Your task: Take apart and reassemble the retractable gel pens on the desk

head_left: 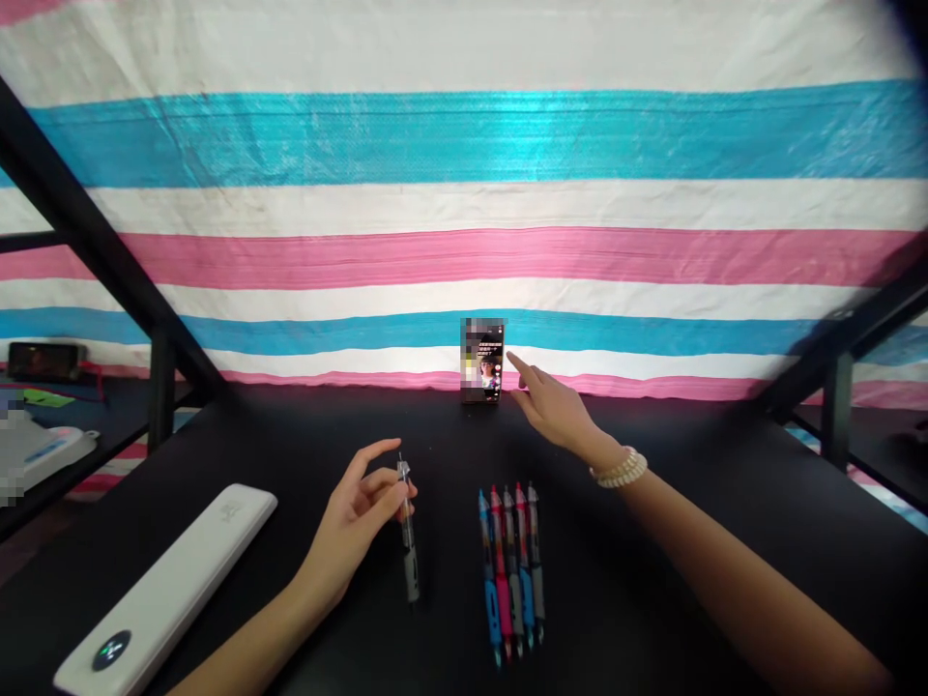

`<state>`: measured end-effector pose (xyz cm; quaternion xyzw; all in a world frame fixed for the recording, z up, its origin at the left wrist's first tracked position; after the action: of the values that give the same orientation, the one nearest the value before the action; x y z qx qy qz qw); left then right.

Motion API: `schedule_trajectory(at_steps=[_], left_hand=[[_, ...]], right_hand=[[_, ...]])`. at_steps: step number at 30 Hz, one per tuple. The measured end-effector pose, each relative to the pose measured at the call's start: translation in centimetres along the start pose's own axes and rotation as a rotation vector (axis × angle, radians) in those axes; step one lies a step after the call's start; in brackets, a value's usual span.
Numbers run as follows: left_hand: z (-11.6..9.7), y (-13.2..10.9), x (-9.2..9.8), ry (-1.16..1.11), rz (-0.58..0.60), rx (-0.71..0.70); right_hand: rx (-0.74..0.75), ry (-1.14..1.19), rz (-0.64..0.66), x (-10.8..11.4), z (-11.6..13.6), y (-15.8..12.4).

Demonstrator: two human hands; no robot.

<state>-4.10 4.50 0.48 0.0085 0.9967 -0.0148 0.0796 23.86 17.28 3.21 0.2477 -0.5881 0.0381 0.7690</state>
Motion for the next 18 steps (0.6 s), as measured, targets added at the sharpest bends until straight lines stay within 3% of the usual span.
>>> schedule_trajectory(at_steps=[4,11,18], left_hand=[[0.2,-0.2,-0.5,-0.024,0.016,0.029],[1.1,0.1,-0.3,-0.019,0.091,0.045],[1.2,0.2,0.1,-0.013,0.074,0.018]], right_hand=[[-0.005,0.094,-0.02,0.9,0.7,-3.5],[-0.011,0.314,0.074,0.3,2.8,-10.9],[-0.125,0.593,0.014,-1.1,2.7,-13.5]])
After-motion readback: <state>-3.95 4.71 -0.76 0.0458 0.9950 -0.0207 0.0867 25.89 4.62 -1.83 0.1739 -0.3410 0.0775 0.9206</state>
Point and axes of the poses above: each hand's wrist, its own y-axis towards the middle knuckle, its own x-axis out of the back of the hand, z = x × y, the point moved 3 cm from there along y, towards the middle knuckle
